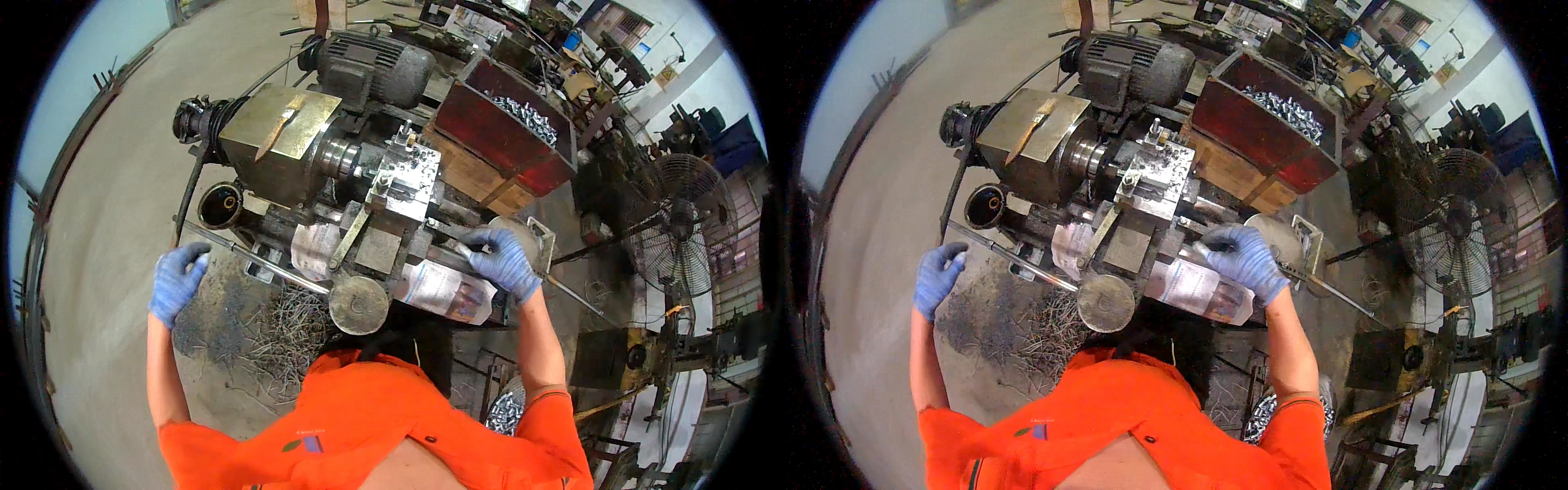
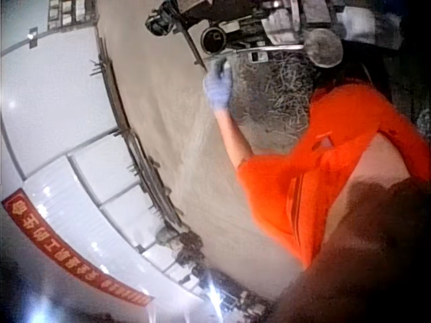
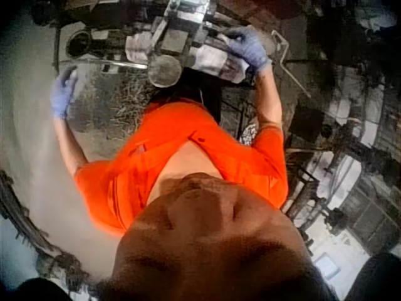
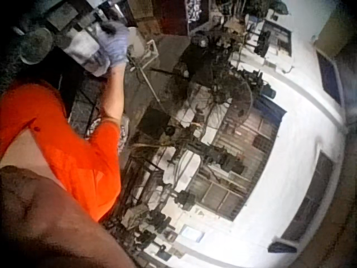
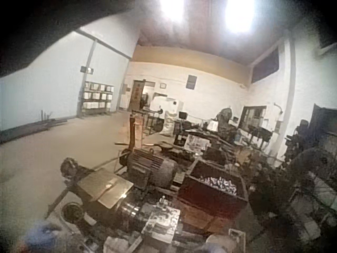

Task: The person operates a metal lathe to process small cylindrical components, repeatedly loading unfinished parts from a basket into the lathe, using a lever to engage the machining process, and cleaning the work area with a brush.

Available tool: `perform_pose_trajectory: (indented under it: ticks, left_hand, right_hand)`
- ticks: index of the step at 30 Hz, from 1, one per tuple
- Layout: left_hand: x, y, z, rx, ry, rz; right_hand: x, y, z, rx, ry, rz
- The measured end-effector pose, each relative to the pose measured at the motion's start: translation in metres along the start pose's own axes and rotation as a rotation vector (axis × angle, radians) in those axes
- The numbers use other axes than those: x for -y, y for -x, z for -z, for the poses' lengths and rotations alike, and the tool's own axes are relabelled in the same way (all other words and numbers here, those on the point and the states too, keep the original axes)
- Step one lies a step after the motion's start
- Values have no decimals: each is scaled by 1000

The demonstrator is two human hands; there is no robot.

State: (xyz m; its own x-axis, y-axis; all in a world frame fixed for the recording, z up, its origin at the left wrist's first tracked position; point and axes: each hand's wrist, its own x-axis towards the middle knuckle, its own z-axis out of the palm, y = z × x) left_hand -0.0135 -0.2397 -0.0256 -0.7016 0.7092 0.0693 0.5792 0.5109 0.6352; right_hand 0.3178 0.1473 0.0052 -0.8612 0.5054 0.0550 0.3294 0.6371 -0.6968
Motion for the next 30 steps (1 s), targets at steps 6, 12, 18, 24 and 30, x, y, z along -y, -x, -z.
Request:
perform_pose_trajectory:
  ticks: [6,12,18,24,30]
  left_hand:
    - [31,4,11,-107,-104,71]
    - [26,-20,2,-10,51,19]
    - [32,-73,-29,115,-17,-97]
    - [-3,-78,-47,106,-86,-197]
    - [-23,-52,-41,137,-65,-50]
  right_hand:
    - [-62,59,18,-107,34,-192]
    - [-115,202,69,-404,-14,-696]
    - [-202,386,71,-784,207,-1111]
    - [-249,447,17,-244,311,-1561]
    - [-284,434,-4,7,439,-1529]
